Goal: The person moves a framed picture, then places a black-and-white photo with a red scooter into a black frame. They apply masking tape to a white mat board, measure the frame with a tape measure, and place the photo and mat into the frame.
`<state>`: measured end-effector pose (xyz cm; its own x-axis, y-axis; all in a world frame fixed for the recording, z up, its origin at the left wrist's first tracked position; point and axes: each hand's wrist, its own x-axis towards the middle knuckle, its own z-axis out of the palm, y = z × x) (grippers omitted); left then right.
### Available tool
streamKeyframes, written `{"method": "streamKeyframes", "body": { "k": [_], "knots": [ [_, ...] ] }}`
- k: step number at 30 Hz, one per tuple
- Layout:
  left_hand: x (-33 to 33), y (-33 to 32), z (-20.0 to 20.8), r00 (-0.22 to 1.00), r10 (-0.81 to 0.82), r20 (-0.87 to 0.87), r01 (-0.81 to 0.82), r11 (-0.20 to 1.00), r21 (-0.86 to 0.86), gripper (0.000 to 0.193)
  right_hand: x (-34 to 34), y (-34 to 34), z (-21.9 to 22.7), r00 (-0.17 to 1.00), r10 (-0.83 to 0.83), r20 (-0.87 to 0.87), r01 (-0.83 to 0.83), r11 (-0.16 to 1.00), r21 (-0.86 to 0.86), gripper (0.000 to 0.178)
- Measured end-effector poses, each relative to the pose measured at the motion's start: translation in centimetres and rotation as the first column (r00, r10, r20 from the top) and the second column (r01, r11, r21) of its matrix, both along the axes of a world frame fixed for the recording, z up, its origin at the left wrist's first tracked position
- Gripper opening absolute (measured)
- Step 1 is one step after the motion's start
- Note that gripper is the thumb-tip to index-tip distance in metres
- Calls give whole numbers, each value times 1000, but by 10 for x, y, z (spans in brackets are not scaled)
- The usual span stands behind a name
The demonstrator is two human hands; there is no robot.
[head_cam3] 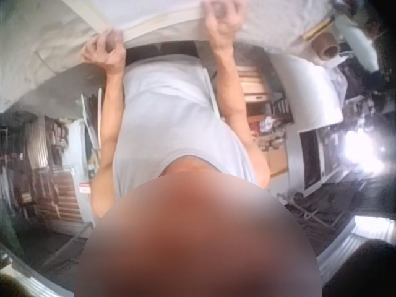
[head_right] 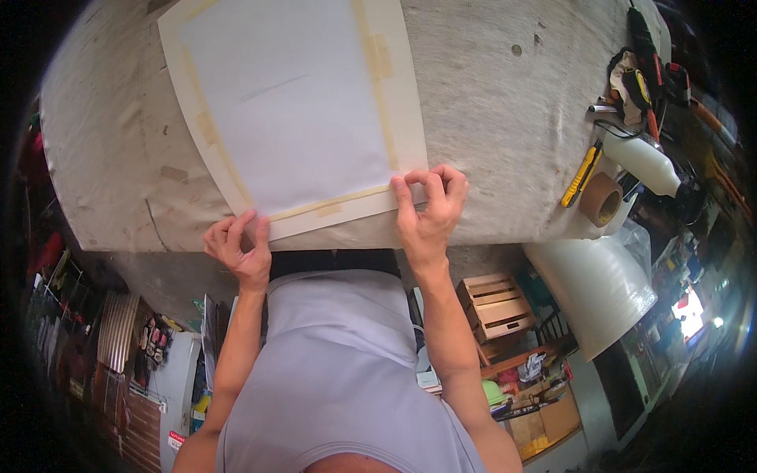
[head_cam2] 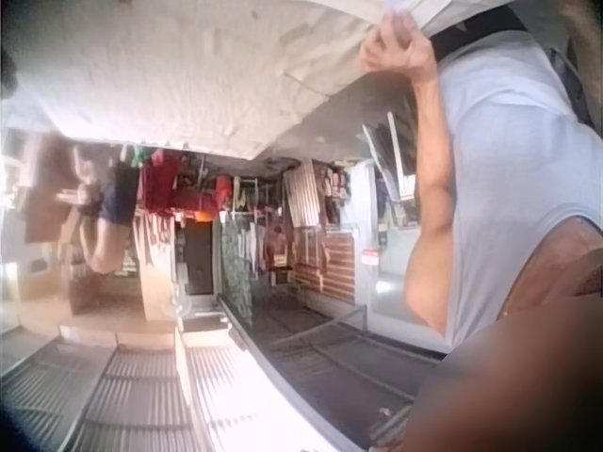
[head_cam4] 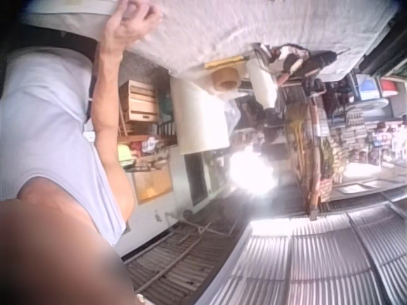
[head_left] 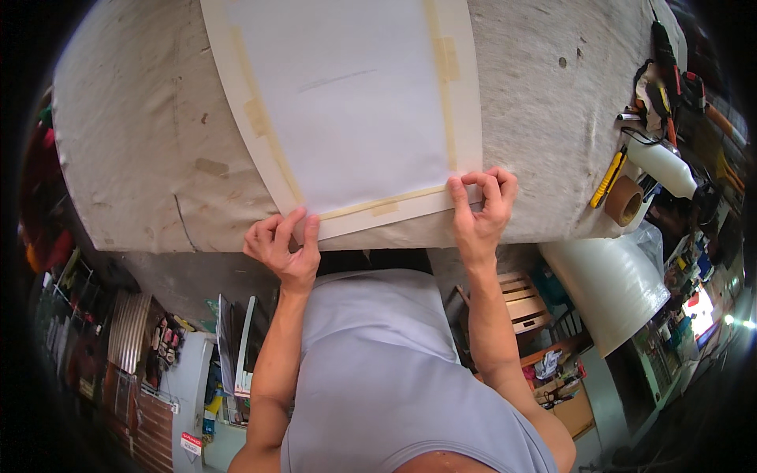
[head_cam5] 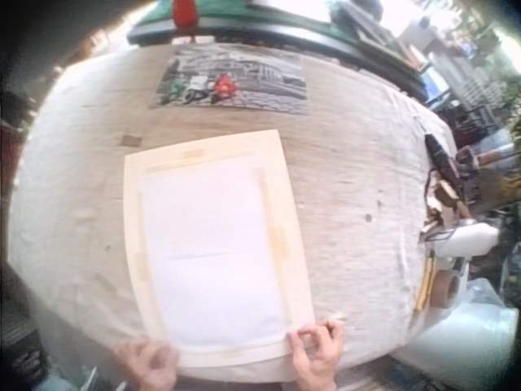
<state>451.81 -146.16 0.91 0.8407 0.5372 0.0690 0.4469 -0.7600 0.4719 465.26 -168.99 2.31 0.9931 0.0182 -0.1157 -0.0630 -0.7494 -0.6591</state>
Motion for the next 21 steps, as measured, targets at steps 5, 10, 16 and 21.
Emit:
{"method": "streamKeyframes", "body": {
  "k": [5, 10, 16, 21],
  "knots": [
    [-3, 1, 3, 998, -55, -8, 55, 998, -10, 33, -6, -11, -14, 990, 71, 121, -72, 997, 3, 16],
    [-1, 4, 8, 990, -141, -5, 141, 990, 0, 46, -10, -14, -18, 986, 52, 159, -64, 995, 74, 18],
    [18, 10, 30, 990, -132, -45, 126, 984, -124, 74, -14, -9, -11, 987, 35, 158, -41, 998, 37, 28],
    [18, -1, 50, 982, 106, -158, -174, 835, -523, 82, -8, 1, 12, 993, -109, -33, 113, 981, 156, 36]
  ]
}}
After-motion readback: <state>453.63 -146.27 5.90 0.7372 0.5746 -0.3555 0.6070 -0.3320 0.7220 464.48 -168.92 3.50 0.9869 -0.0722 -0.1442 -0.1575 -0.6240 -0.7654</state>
